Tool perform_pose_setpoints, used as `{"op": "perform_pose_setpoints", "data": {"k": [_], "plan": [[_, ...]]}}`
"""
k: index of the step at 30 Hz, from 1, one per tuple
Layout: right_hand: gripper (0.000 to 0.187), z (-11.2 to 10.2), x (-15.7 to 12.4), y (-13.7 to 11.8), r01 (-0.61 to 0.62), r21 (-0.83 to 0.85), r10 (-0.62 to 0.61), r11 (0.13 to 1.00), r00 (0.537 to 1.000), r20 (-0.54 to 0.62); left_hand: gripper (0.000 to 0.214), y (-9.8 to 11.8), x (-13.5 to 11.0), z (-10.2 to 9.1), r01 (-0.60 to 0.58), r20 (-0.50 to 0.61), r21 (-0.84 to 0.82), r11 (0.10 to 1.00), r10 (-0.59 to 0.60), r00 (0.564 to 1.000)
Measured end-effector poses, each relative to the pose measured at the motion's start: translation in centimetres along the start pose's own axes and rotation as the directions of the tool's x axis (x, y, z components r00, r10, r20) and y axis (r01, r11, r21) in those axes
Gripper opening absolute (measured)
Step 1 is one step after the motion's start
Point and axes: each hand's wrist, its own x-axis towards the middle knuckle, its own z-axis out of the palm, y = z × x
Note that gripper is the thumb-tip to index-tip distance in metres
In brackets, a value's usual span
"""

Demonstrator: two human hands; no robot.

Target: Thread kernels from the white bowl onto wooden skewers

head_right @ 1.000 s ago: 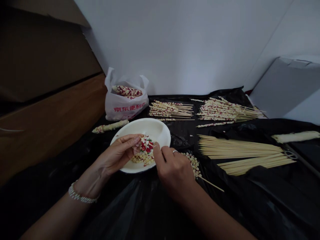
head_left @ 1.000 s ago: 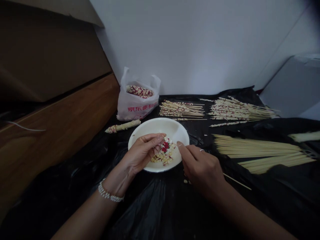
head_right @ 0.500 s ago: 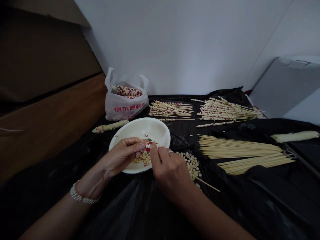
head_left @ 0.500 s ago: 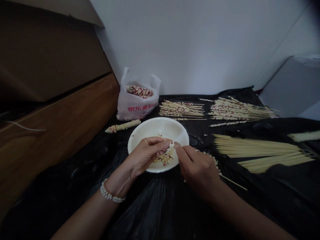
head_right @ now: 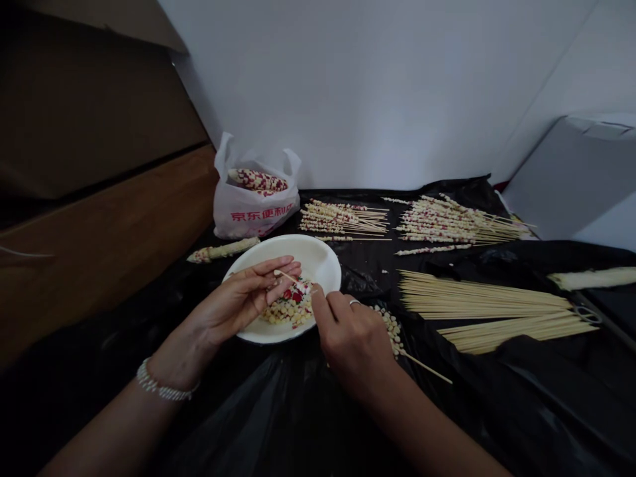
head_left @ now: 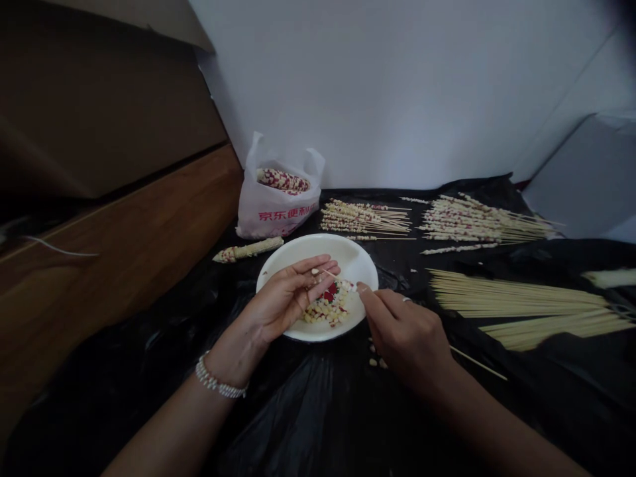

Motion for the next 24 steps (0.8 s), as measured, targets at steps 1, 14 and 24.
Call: {"op": "perform_pose_setpoints", "data": {"k": [1,14,24], "plan": [[0.029,-0.02,0.0,-0.01,0.0,0.005,0.0,1.0,1.0,0.002,0.036,-0.03,-0.04,0.13,0.004,-0.008,0.006,1.0,-0.004,1.0],[0.029,-0.31,0.23,-0.08,0.003,0.009,-0.002,1.0,1.0,-0.02,0.019,-0.86,0.2,-0.14,-0.021,-0.004,0.0,1.0,0.021,1.0],[0.029,-0.31,0.13,-0.02,0.0,-0.008,0.0,1.0,1.0,-0.012,0.015,-0.87,0.15,-0.13,-0.022,-0.049,-0.037,0.999,0.021,0.999]]}}
